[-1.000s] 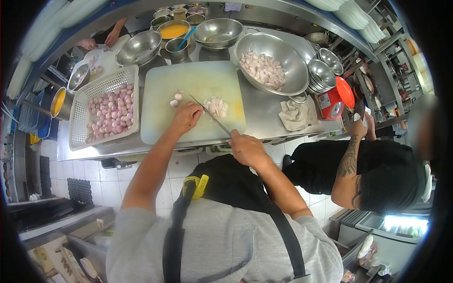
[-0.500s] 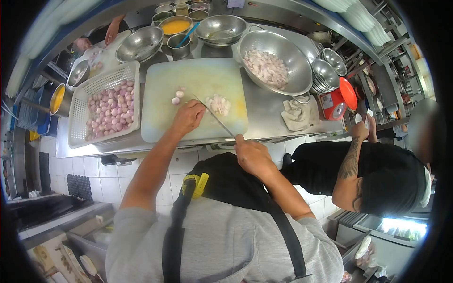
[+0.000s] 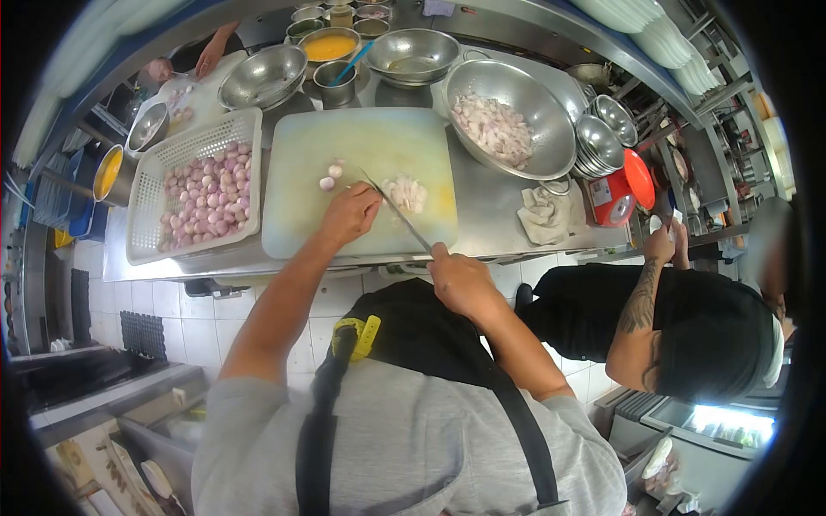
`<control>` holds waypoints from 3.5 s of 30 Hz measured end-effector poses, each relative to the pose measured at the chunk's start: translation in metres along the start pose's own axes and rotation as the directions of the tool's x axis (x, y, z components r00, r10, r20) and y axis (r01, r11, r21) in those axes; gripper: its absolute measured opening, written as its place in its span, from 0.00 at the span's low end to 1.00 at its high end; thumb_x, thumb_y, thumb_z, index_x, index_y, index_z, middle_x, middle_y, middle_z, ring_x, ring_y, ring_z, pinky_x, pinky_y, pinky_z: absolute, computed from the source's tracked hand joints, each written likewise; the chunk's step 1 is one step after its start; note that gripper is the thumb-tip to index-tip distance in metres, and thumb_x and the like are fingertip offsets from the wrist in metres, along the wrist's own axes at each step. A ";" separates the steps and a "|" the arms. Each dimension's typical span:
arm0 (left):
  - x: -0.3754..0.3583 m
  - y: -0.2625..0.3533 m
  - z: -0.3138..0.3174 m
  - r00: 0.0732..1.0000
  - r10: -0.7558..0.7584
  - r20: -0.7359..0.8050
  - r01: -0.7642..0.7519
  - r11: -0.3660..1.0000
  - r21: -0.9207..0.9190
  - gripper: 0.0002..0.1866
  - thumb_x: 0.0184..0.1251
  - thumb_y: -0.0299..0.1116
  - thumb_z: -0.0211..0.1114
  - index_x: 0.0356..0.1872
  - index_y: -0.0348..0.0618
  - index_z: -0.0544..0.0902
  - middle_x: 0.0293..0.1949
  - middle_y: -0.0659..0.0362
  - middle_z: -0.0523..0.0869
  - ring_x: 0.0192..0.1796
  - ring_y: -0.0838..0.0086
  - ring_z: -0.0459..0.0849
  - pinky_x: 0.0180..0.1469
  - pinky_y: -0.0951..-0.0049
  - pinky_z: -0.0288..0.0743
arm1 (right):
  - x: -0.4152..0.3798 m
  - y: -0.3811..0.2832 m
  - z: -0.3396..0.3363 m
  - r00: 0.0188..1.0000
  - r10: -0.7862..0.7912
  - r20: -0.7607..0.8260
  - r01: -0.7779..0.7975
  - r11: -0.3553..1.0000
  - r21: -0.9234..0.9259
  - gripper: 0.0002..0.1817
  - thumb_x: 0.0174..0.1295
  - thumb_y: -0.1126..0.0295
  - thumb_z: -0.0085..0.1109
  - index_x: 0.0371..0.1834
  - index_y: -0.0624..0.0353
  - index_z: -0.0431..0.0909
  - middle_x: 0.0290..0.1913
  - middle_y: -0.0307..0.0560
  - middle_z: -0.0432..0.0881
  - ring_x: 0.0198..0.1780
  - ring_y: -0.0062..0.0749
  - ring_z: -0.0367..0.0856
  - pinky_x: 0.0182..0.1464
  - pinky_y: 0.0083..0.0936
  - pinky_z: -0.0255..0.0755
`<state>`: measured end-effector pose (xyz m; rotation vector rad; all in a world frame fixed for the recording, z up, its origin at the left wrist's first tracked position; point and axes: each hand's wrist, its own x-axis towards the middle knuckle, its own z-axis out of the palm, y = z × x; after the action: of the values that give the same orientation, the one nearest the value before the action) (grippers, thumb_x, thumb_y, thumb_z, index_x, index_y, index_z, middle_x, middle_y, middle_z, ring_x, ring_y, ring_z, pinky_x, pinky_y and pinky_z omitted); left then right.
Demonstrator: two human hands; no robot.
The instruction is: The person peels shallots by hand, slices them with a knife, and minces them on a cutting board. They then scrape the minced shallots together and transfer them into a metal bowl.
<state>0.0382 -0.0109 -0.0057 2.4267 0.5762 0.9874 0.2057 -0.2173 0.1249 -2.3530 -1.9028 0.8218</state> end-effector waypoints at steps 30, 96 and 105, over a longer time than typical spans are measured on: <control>-0.002 -0.001 0.003 0.995 -0.088 -0.052 0.084 0.994 -0.073 0.08 0.62 0.22 0.68 0.41 0.41 0.85 0.40 0.53 0.86 0.37 0.56 0.86 0.37 0.61 0.80 | 0.009 0.023 0.001 0.984 -0.094 -0.148 0.103 0.993 0.052 0.12 0.75 0.65 0.54 0.45 0.65 0.72 0.30 0.63 0.86 0.40 0.64 0.88 0.46 0.57 0.78; 0.008 -0.011 0.003 0.996 0.082 0.017 -0.083 0.995 0.054 0.07 0.64 0.21 0.68 0.41 0.42 0.85 0.40 0.51 0.86 0.41 0.53 0.86 0.42 0.58 0.80 | 0.034 0.027 0.008 0.998 -0.055 -0.008 0.055 0.989 0.141 0.14 0.75 0.63 0.54 0.49 0.66 0.72 0.40 0.68 0.87 0.48 0.67 0.87 0.53 0.57 0.77; 0.005 -0.012 -0.038 0.908 -0.158 -0.389 0.272 0.927 0.258 0.13 0.64 0.26 0.70 0.49 0.42 0.82 0.45 0.50 0.87 0.46 0.55 0.86 0.48 0.58 0.80 | 0.016 0.023 0.010 0.992 -0.127 -0.001 0.124 0.966 0.226 0.16 0.76 0.61 0.55 0.50 0.67 0.73 0.38 0.70 0.87 0.46 0.68 0.86 0.53 0.58 0.77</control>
<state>0.0116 0.0113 0.0148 2.3731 1.1846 1.3418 0.2244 -0.2119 0.1033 -2.0789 -1.8303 0.9855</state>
